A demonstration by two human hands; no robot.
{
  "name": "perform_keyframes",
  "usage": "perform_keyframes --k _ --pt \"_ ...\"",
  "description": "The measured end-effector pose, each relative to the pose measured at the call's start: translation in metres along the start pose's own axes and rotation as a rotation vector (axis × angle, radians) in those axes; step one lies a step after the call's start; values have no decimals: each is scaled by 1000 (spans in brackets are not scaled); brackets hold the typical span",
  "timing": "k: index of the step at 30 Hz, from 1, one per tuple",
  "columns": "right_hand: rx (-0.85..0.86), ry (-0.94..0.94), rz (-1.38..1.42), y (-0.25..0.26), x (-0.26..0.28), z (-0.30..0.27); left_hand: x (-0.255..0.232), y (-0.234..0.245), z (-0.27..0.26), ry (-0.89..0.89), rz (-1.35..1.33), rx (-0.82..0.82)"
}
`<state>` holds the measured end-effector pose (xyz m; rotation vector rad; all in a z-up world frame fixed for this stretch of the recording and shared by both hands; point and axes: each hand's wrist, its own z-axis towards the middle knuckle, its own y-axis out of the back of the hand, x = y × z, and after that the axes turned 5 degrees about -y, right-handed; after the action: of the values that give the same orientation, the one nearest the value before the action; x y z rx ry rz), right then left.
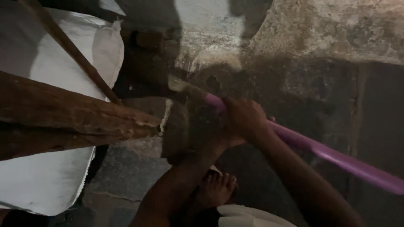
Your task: The person sweeps the stone floor using a broom and collects debris into a dustpan.
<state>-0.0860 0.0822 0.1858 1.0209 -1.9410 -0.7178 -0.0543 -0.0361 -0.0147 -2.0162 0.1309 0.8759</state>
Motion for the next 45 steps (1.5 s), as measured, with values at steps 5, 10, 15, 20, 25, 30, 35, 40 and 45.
perform_keyframes --k 5,10,15,20,25,30,35,40,45 --pt "141 -37 -13 -13 10 2 -5 5 -5 4 32 -10" --pt "51 57 38 -32 10 8 -5 13 -10 11 14 -14" --pt "113 -129 116 -34 -1 4 8 11 -20 60 26 21" --pt "268 -437 308 -33 -21 -45 42 -15 -52 164 54 101" --pt "430 -409 210 -33 -31 -91 65 -39 -72 264 76 184" --pt "430 -320 46 -17 -30 -60 62 -32 -40 289 118 244" --pt "381 -526 153 -9 -38 -66 50 -42 -41 390 375 477" --pt "223 -539 94 -43 -60 -116 62 -57 -59 508 604 708" --pt "513 -611 215 -61 -48 -112 67 -47 -74 582 681 808"
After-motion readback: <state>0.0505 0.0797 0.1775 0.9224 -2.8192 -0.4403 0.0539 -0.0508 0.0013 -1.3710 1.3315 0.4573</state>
